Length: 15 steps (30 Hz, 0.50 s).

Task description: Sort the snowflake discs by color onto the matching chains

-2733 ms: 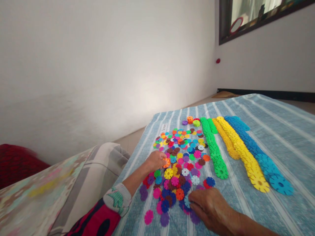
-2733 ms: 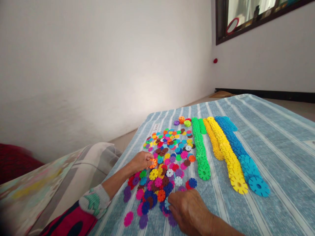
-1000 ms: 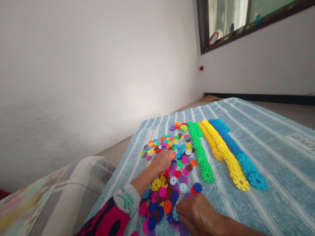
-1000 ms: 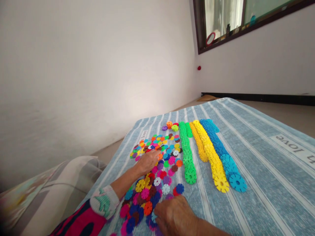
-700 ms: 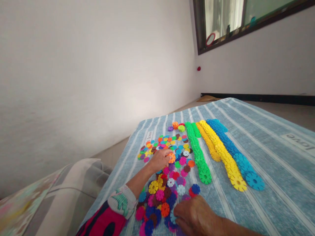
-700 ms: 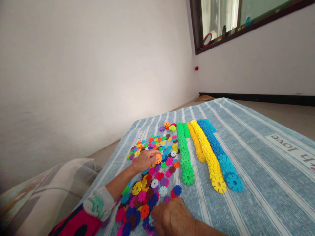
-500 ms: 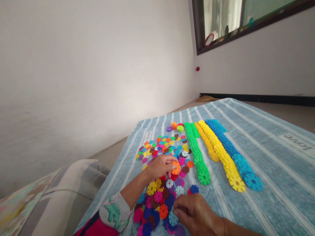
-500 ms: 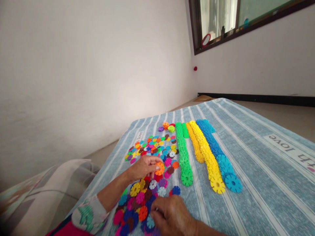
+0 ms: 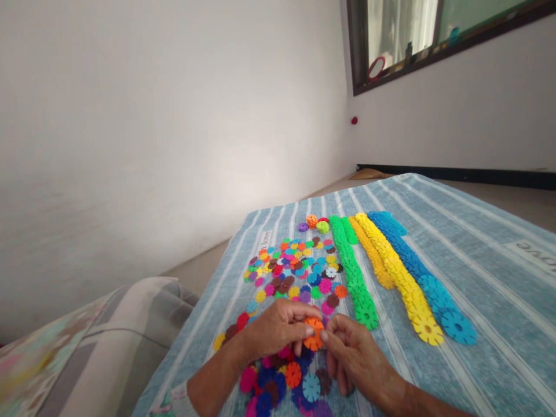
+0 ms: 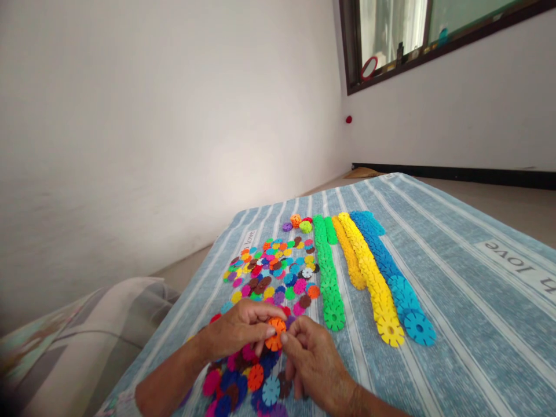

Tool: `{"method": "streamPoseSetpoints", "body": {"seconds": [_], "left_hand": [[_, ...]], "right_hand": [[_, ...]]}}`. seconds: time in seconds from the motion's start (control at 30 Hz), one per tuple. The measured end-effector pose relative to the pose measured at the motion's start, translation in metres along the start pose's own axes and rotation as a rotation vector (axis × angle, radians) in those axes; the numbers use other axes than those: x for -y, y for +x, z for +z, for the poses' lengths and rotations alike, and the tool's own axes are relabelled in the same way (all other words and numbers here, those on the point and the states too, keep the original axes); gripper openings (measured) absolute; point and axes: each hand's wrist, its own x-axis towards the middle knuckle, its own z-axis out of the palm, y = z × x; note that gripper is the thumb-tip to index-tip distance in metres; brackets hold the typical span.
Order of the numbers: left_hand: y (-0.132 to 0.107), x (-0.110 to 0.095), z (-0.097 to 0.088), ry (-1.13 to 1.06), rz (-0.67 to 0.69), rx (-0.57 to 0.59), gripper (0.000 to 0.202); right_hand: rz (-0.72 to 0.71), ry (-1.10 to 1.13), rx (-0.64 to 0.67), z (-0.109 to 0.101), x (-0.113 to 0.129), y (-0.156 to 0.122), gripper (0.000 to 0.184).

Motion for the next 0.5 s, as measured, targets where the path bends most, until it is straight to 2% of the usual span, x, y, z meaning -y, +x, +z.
{"method": "streamPoseSetpoints", "body": {"seconds": [0.17,0.27,0.43,0.5], "left_hand": [[-0.009,-0.002,0.011,0.042,0.006,-0.008,0.035],[-0.012,-0.002,0.019,0.120,0.036,-0.058,0.030],[-0.018,-0.007,0.037,0.510,0.197,-0.365,0.017],[-0.021,-0.004,0.044,0.616,0.221,-0.440,0.023]], "right_hand": [[-0.025,-0.032,0.056,-0.001,-0.004,-0.001,0.052],[-0.008,-0.025,0.063,-0.001,-0.005,0.000,0.055],[0.007,0.001,0.042,-0.003,-0.007,0.002,0.055],[0.010,0.000,0.045,-0.003,-0.008,0.003,0.056]]}}
